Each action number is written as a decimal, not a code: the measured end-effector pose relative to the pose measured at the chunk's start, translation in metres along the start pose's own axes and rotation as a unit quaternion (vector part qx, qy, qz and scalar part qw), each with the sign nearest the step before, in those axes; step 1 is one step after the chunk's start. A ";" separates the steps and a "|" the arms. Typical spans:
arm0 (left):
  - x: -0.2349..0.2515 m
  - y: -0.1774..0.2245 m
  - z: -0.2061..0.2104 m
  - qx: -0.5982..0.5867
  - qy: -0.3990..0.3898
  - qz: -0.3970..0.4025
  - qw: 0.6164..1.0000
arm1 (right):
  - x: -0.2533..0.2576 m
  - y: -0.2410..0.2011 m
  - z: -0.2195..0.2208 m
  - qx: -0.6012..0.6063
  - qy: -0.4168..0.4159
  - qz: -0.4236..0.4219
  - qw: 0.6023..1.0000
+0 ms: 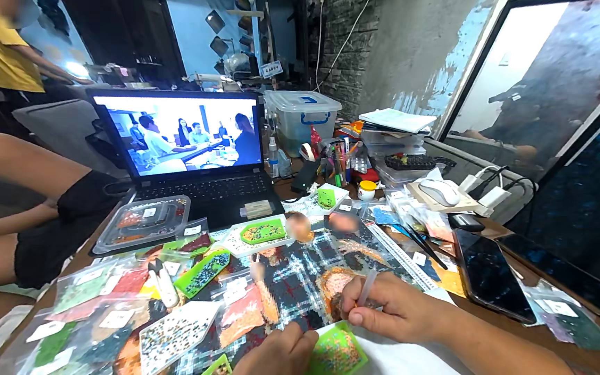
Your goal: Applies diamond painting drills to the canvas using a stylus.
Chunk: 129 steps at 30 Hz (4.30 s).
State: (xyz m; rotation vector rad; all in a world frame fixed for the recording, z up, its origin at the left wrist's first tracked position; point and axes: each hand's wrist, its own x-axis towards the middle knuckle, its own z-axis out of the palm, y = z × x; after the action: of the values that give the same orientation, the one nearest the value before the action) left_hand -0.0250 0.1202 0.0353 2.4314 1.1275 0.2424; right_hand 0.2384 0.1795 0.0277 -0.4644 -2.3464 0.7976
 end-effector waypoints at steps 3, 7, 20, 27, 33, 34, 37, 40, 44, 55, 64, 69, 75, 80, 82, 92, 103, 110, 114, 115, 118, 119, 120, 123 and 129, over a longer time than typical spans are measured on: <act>0.000 0.000 0.000 0.001 0.003 0.003 1.000 | 0.000 0.000 0.001 -0.001 0.002 -0.002 1.000; 0.000 0.001 0.001 -0.001 0.010 -0.001 1.000 | 0.000 0.000 0.000 -0.001 0.002 -0.005 1.000; 0.000 0.002 0.000 0.003 0.005 -0.003 1.000 | 0.000 0.000 0.000 -0.005 0.000 -0.006 1.000; 0.000 0.001 0.000 0.006 0.005 0.001 1.000 | 0.000 0.000 0.001 -0.002 0.000 -0.007 1.000; 0.000 0.002 0.000 0.008 0.006 -0.004 1.000 | 0.000 0.000 0.001 -0.003 -0.001 -0.009 1.000; 0.000 0.002 0.000 0.008 0.006 -0.004 1.000 | 0.000 0.000 0.001 -0.002 -0.001 -0.008 1.000; 0.000 0.002 0.001 0.003 0.007 -0.004 1.000 | -0.001 0.000 0.001 -0.003 -0.002 -0.006 1.000; 0.000 0.001 0.001 -0.002 0.011 -0.003 1.000 | 0.000 -0.001 0.001 -0.004 -0.003 -0.004 1.000; -0.001 0.001 0.001 0.001 0.009 -0.001 1.000 | 0.000 -0.001 0.001 0.000 -0.004 -0.003 1.000; 0.000 0.001 0.001 0.006 0.008 0.001 1.000 | -0.001 -0.001 0.001 -0.004 -0.003 -0.005 1.000; -0.001 0.002 0.000 0.005 0.000 -0.002 1.000 | 0.000 -0.001 0.001 -0.004 -0.006 -0.007 1.000; 0.000 0.003 0.000 0.007 0.003 -0.009 1.000 | 0.000 -0.001 0.002 -0.004 -0.007 -0.005 1.000; -0.001 0.002 0.000 0.006 0.005 -0.005 1.000 | 0.000 -0.001 0.002 -0.007 -0.009 -0.003 1.000; 0.000 0.003 0.000 0.007 0.005 -0.004 1.000 | 0.000 -0.001 0.002 -0.003 -0.011 -0.003 1.000; 0.000 0.002 0.000 0.007 0.006 -0.003 1.000 | 0.000 -0.001 0.002 -0.003 -0.011 -0.004 1.000; 0.000 0.003 -0.001 0.005 0.001 -0.005 1.000 | 0.000 0.000 0.002 -0.003 -0.012 -0.005 1.000; -0.001 0.002 0.001 0.003 0.015 0.001 1.000 | 0.000 -0.002 0.002 -0.008 -0.013 -0.005 1.000; -0.001 0.002 0.001 0.005 0.012 0.000 1.000 | -0.001 -0.001 0.002 -0.006 -0.013 -0.009 1.000; 0.000 0.002 0.001 0.008 0.010 -0.003 1.000 | 0.000 -0.001 0.002 -0.004 -0.013 -0.008 1.000; 0.000 0.002 0.001 0.007 0.009 -0.002 1.000 | 0.000 -0.001 0.002 -0.003 -0.012 -0.007 1.000; -0.001 0.003 0.000 0.005 0.010 -0.004 1.000 | 0.000 -0.002 0.002 -0.005 -0.012 -0.007 1.000; -0.001 0.003 0.000 0.006 0.010 -0.003 1.000 | 0.000 -0.001 0.002 -0.006 -0.013 -0.008 1.000; -0.001 0.002 0.001 0.007 0.009 -0.003 1.000 | 0.000 -0.001 0.002 -0.006 -0.013 -0.008 1.000; -0.001 0.003 0.000 0.010 0.004 -0.004 1.000 | 0.000 -0.001 0.002 -0.007 -0.013 -0.009 1.000; -0.001 0.003 0.001 0.007 0.019 -0.002 1.000 | -0.001 -0.001 0.002 -0.006 -0.014 -0.007 1.000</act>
State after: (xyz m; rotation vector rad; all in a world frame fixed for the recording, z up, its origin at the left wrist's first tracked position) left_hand -0.0235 0.1169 0.0359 2.4463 1.1546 0.2820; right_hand 0.2373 0.1772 0.0271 -0.4452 -2.3789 0.7891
